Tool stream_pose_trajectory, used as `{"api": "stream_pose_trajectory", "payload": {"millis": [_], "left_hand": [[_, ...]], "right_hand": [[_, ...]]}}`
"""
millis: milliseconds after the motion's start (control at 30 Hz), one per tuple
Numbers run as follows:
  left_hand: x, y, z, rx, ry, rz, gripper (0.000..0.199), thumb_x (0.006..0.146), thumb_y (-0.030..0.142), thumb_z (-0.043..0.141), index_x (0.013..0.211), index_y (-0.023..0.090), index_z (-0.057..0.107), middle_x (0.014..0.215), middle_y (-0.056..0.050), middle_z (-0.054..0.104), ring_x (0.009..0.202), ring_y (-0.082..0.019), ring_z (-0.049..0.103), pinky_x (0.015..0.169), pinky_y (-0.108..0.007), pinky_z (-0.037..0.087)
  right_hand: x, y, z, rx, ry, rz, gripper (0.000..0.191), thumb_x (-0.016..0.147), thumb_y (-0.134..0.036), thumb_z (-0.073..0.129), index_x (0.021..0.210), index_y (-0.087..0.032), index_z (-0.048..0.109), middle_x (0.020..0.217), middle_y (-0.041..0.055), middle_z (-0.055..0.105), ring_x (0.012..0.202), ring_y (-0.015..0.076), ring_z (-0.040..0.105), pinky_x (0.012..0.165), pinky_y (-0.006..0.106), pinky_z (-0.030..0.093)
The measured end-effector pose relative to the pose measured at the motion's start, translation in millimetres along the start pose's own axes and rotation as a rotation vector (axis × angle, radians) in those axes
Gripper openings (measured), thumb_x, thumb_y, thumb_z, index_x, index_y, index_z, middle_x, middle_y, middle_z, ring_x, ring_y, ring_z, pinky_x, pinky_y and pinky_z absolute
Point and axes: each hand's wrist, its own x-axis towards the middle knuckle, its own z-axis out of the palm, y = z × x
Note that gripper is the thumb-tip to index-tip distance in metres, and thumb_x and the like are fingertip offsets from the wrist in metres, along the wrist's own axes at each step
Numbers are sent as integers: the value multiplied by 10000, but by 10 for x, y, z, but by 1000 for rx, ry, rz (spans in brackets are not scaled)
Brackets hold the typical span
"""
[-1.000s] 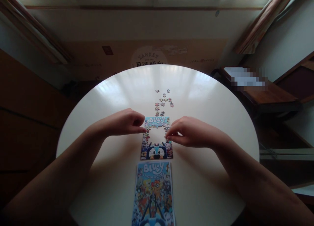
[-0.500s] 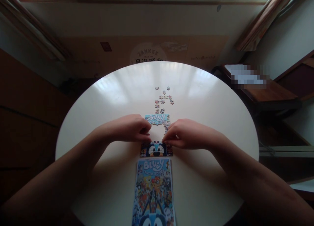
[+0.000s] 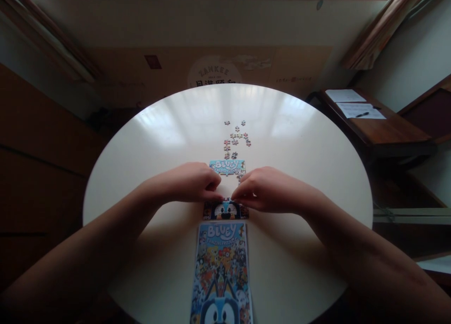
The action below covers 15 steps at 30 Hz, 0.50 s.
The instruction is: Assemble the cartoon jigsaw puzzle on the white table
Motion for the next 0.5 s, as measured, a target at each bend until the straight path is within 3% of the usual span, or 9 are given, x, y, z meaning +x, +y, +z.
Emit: {"api": "stream_pose_trajectory", "payload": {"millis": [500], "left_hand": [[15,139,-13,73,-38,-84,363,834,496,608,639,190,620,583,-9,564,479,-112,385,500,-291,249]], "right_hand": [[5,-89,62,-132,16,45,217,926,-234,576,1006,-283,772,864,4,758,677,129,623,593,262,341]]}}
